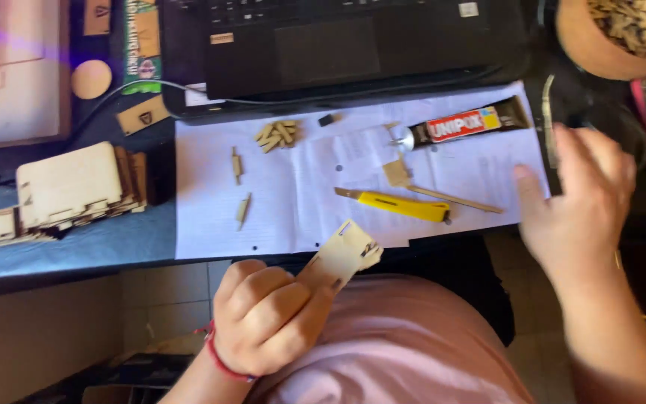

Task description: Assembling laser-cut wooden components by applying adhesive to joints and fitting pieces together.

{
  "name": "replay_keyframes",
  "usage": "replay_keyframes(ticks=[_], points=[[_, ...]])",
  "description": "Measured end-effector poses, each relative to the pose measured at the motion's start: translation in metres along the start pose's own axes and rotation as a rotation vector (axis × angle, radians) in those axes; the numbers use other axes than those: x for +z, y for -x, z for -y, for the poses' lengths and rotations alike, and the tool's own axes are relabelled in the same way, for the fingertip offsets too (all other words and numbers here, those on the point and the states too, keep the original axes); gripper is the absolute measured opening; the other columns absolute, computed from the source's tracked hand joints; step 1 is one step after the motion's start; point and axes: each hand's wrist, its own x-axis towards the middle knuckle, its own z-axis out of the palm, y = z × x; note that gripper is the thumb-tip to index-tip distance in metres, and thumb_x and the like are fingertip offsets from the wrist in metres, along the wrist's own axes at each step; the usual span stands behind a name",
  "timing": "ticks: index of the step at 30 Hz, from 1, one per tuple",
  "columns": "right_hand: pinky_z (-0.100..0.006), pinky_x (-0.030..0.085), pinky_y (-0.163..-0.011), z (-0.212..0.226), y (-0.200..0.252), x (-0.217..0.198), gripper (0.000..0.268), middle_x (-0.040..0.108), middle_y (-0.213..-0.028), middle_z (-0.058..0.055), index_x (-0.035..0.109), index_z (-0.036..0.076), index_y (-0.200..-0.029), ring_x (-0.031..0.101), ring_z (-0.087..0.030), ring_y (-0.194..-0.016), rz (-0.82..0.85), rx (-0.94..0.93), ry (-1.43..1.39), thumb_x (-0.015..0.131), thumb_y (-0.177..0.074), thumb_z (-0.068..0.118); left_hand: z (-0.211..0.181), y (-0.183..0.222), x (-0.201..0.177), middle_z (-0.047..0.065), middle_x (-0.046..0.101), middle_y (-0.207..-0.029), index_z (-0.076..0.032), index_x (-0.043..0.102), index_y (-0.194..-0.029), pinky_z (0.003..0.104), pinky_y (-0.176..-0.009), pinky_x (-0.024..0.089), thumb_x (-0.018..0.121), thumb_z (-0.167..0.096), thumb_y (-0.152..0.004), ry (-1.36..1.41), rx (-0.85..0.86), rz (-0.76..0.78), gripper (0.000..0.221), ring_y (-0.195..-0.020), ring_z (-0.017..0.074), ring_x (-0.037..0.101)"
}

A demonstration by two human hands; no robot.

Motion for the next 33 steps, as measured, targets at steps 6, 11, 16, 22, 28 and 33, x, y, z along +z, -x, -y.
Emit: replay_keyframes(ticks=[6, 11, 16, 22, 28, 33], points=[[-0.042, 0.05, -0.094, 0.057, -0.046, 0.011, 0.016, 0.07, -0.108, -0.017, 0.074, -0.004, -0.113, 0.065, -0.033, -0.101, 0.077, -0.03, -0.279, 0.071, -0.099, 0.004, 0.013, 0.006, 0.004, -0.001, 0.055, -0.087, -0.012, 0.065, -0.094, 0.032, -0.062, 0.04, 0.071, -0.004, -0.091, -0.077, 0.025, 0.014, 0.011, -0.071, 0.0157, 0.053], [-0.039, 0.053, -0.087, 0.061, -0.048, 0.006, 0.005, 0.072, -0.098, -0.017, 0.073, -0.008, -0.101, 0.067, -0.03, -0.09, 0.038, -0.081, -0.421, 0.069, -0.1, -0.011, 0.022, 0.021, -0.001, 0.0, 0.056, -0.085, -0.011, 0.066, -0.094, 0.032, -0.061, 0.04, 0.066, -0.004, -0.092, -0.063, 0.002, 0.002, 0.007, -0.072, 0.0172, 0.051], [-0.042, 0.053, -0.085, 0.094, -0.056, -0.005, 0.017, 0.072, -0.102, -0.018, 0.072, -0.003, -0.108, 0.067, -0.03, -0.09, 0.178, -0.082, -0.537, 0.072, -0.091, -0.003, 0.026, 0.027, 0.004, -0.001, 0.057, -0.084, -0.013, 0.066, -0.092, 0.031, -0.062, 0.039, 0.065, -0.004, -0.091, -0.082, -0.002, 0.0, 0.009, -0.071, 0.016, 0.051], [-0.034, 0.051, -0.078, 0.162, -0.084, -0.023, 0.026, 0.069, -0.091, -0.008, 0.068, 0.004, -0.096, 0.066, -0.022, -0.083, 0.419, -0.172, -0.764, 0.082, -0.081, 0.02, 0.024, 0.022, 0.002, -0.003, 0.057, -0.082, -0.015, 0.065, -0.09, 0.032, -0.062, 0.038, 0.067, -0.006, -0.091, -0.101, 0.013, 0.025, 0.01, -0.071, 0.0153, 0.051], [-0.034, 0.043, -0.066, 0.174, -0.082, -0.008, 0.014, 0.058, -0.072, -0.004, 0.057, 0.006, -0.081, 0.055, -0.021, -0.069, 0.444, -0.133, -0.75, 0.065, -0.092, 0.005, 0.023, 0.028, -0.003, 0.0, 0.056, -0.087, -0.014, 0.063, -0.092, 0.034, -0.062, 0.038, 0.072, -0.005, -0.09, -0.067, -0.059, 0.07, 0.013, -0.073, 0.0181, 0.054], [-0.033, 0.045, -0.069, 0.164, -0.09, -0.014, 0.014, 0.06, -0.077, -0.008, 0.058, 0.004, -0.085, 0.058, -0.022, -0.07, 0.394, -0.16, -0.908, 0.063, -0.096, 0.011, 0.018, 0.0, -0.01, -0.003, 0.065, -0.095, -0.017, 0.065, -0.091, 0.035, -0.059, 0.036, 0.067, -0.01, -0.095, -0.025, -0.066, 0.207, 0.008, -0.071, 0.0208, 0.051]])
